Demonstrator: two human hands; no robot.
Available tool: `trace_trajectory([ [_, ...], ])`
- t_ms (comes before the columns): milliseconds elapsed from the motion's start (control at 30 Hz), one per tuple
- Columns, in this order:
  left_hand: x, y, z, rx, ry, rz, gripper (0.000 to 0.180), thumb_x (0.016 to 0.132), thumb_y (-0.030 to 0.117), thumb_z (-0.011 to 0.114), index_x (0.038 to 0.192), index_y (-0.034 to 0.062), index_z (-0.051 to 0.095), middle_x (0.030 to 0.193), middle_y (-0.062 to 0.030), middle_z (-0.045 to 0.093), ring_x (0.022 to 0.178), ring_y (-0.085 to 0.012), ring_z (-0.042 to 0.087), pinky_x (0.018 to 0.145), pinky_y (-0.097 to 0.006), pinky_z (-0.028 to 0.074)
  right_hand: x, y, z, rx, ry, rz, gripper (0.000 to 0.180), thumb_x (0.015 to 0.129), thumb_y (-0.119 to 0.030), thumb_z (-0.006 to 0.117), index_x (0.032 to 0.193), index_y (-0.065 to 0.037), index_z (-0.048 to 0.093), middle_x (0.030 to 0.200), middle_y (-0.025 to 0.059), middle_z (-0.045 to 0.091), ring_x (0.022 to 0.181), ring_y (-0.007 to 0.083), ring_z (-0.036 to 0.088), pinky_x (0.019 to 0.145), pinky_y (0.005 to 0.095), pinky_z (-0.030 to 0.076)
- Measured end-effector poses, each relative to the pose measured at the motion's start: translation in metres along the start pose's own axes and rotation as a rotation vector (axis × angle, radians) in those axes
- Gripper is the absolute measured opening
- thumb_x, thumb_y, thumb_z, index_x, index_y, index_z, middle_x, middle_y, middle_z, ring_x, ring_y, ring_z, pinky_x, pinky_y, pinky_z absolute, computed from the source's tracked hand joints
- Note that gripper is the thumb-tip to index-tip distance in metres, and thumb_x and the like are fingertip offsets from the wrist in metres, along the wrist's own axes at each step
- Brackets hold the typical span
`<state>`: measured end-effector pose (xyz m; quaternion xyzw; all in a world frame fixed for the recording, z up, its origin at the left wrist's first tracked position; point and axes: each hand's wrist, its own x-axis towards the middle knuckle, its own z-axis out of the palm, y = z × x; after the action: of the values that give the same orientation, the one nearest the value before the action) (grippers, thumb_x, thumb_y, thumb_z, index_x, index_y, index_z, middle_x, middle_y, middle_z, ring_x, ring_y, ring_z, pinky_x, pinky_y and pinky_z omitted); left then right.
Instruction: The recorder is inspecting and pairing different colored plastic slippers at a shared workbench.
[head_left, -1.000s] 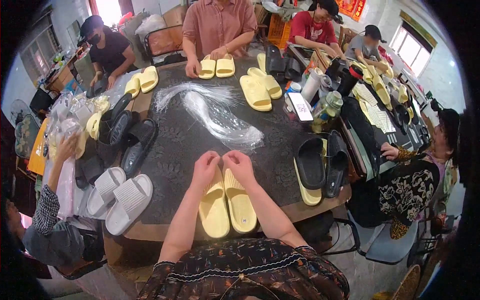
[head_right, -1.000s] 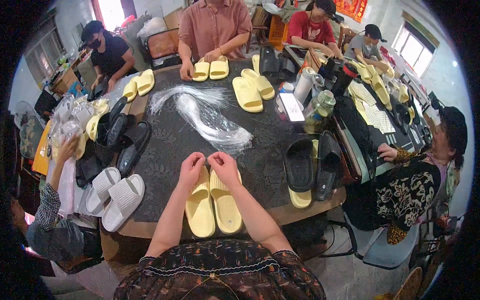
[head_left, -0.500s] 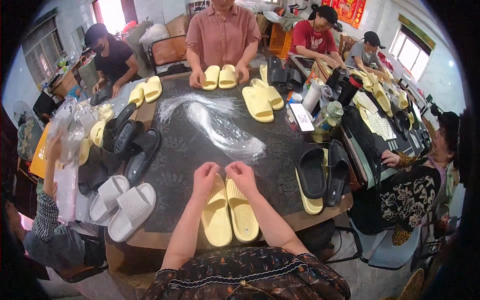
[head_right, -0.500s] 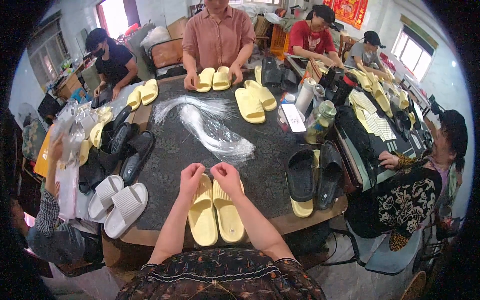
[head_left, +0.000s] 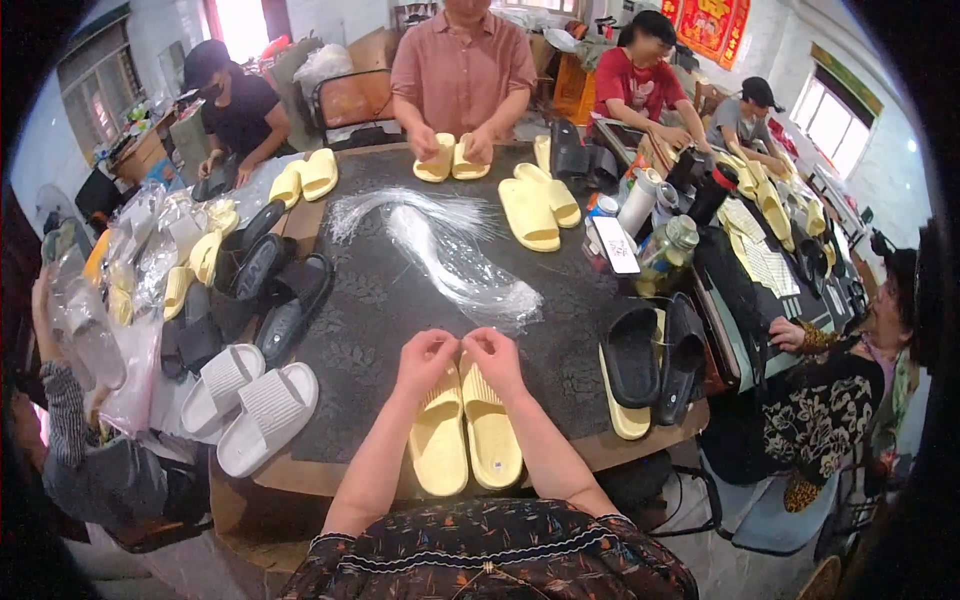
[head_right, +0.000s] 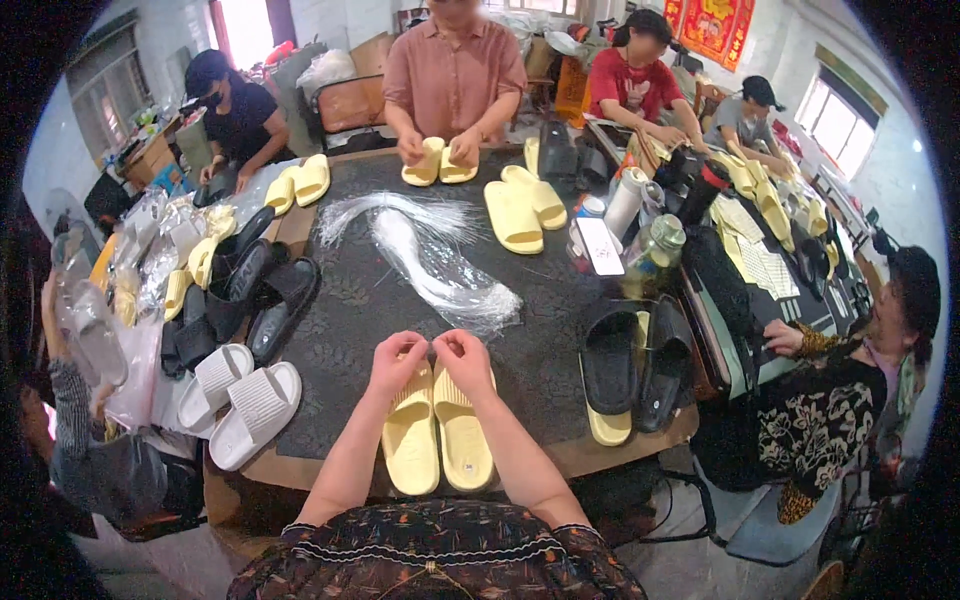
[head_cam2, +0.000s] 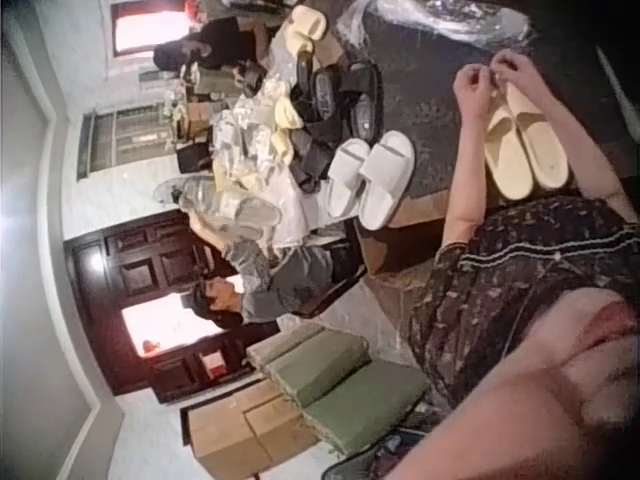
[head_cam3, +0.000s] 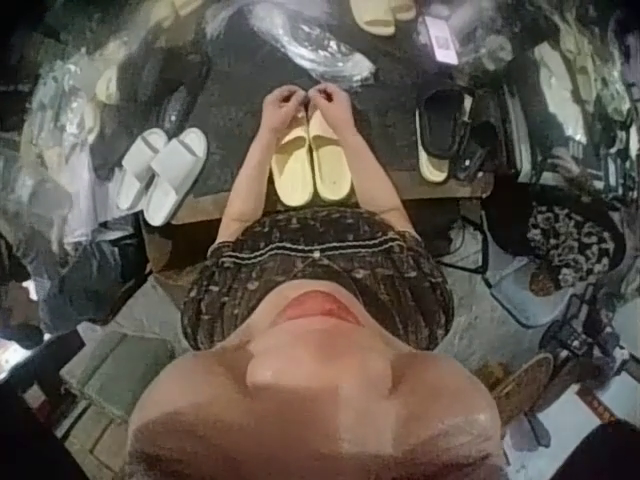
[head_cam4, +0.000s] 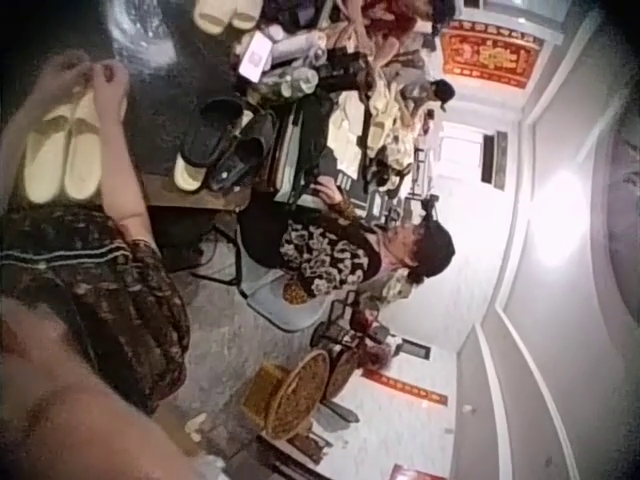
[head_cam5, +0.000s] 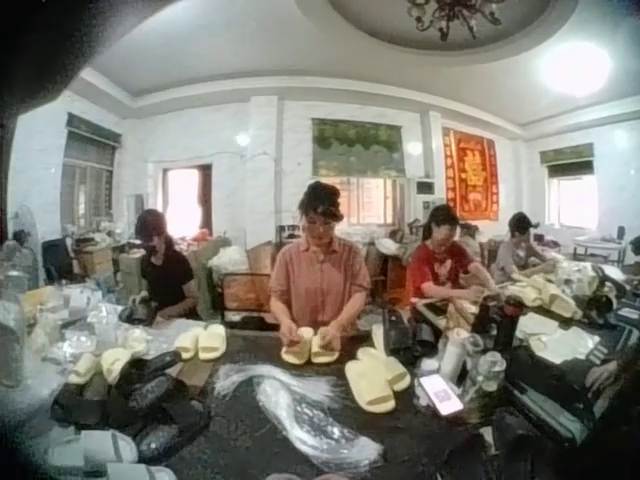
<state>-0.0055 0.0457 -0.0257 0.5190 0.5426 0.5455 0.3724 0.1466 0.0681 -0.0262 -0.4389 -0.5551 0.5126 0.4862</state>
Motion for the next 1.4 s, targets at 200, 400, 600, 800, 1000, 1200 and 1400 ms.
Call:
trace_trajectory([
  [200, -0.004, 0.016, -0.001, -0.094, -0.001, -0.108, 0.013, 0.084, 0.016, 0.067, 0.087, 0.0027, 0.066, 0.075, 0.0008, 0.063, 0.070, -0.0062, 0.057, 0.063, -0.023, 0.046, 0.001, 0.000, -0.004, -0.009, -0.012, -0.038, 0.011, 0.084, -0.012, 0.068, 0.087, -0.002, 0.064, 0.075, -0.0029, 0.059, 0.067, 0.0039, 0.051, 0.062, 0.0201, 0.043],
  [400, -0.004, 0.012, -0.001, 0.031, 0.008, -0.017, 0.013, 0.085, 0.015, 0.067, 0.086, 0.0024, 0.065, 0.074, 0.0010, 0.063, 0.069, -0.0057, 0.057, 0.063, -0.022, 0.046, -0.001, -0.003, -0.007, -0.017, -0.008, -0.019, 0.011, 0.085, -0.011, 0.067, 0.089, -0.002, 0.064, 0.074, -0.0036, 0.059, 0.067, 0.0034, 0.050, 0.061, 0.0200, 0.042],
  [600, -0.005, 0.015, 0.000, -0.032, -0.027, -0.064, 0.013, 0.084, 0.015, 0.067, 0.087, 0.0023, 0.065, 0.072, 0.0011, 0.062, 0.069, -0.0054, 0.057, 0.063, -0.023, 0.046, -0.002, -0.003, -0.004, -0.040, -0.078, -0.007, 0.010, 0.086, -0.012, 0.066, 0.088, -0.002, 0.063, 0.071, -0.0048, 0.058, 0.066, 0.0022, 0.048, 0.061, 0.0196, 0.041],
  [800, -0.004, 0.009, -0.002, 0.005, 0.039, 0.007, 0.014, 0.085, 0.015, 0.067, 0.087, 0.0022, 0.065, 0.074, 0.0011, 0.063, 0.071, -0.0053, 0.057, 0.063, -0.023, 0.046, 0.001, 0.005, -0.007, -0.022, -0.020, -0.006, 0.011, 0.086, -0.012, 0.067, 0.087, -0.002, 0.063, 0.072, -0.0050, 0.058, 0.066, 0.0024, 0.048, 0.061, 0.0202, 0.041],
  [1000, -0.004, 0.007, 0.001, 0.078, -0.027, 0.012, 0.015, 0.083, 0.017, 0.068, 0.087, 0.0021, 0.067, 0.076, -0.0038, 0.065, 0.068, -0.0084, 0.060, 0.061, -0.026, 0.048, 0.002, 0.008, -0.006, -0.009, -0.060, -0.019, 0.010, 0.087, -0.011, 0.066, 0.086, -0.002, 0.062, 0.071, -0.0061, 0.055, 0.065, 0.0017, 0.045, 0.060, 0.0197, 0.039],
  [1200, -0.002, -0.003, -0.002, 0.012, 0.042, -0.019, 0.017, 0.082, 0.019, 0.069, 0.089, 0.0027, 0.069, 0.082, -0.0065, 0.067, 0.071, -0.0116, 0.062, 0.064, -0.027, 0.049, 0.002, 0.007, -0.008, -0.039, -0.033, -0.017, 0.009, 0.088, -0.011, 0.064, 0.088, -0.002, 0.061, 0.073, -0.0049, 0.056, 0.068, 0.0025, 0.048, 0.062, 0.0195, 0.040],
  [1400, -0.001, -0.008, 0.000, 0.003, 0.016, -0.021, 0.015, 0.083, 0.016, 0.069, 0.088, 0.0021, 0.068, 0.079, -0.0029, 0.066, 0.072, -0.0086, 0.060, 0.066, -0.024, 0.047, 0.004, 0.012, -0.007, 0.025, -0.013, -0.018, 0.010, 0.087, -0.012, 0.065, 0.086, -0.002, 0.062, 0.069, -0.0063, 0.054, 0.063, 0.0017, 0.044, 0.057, 0.0192, 0.037],
])
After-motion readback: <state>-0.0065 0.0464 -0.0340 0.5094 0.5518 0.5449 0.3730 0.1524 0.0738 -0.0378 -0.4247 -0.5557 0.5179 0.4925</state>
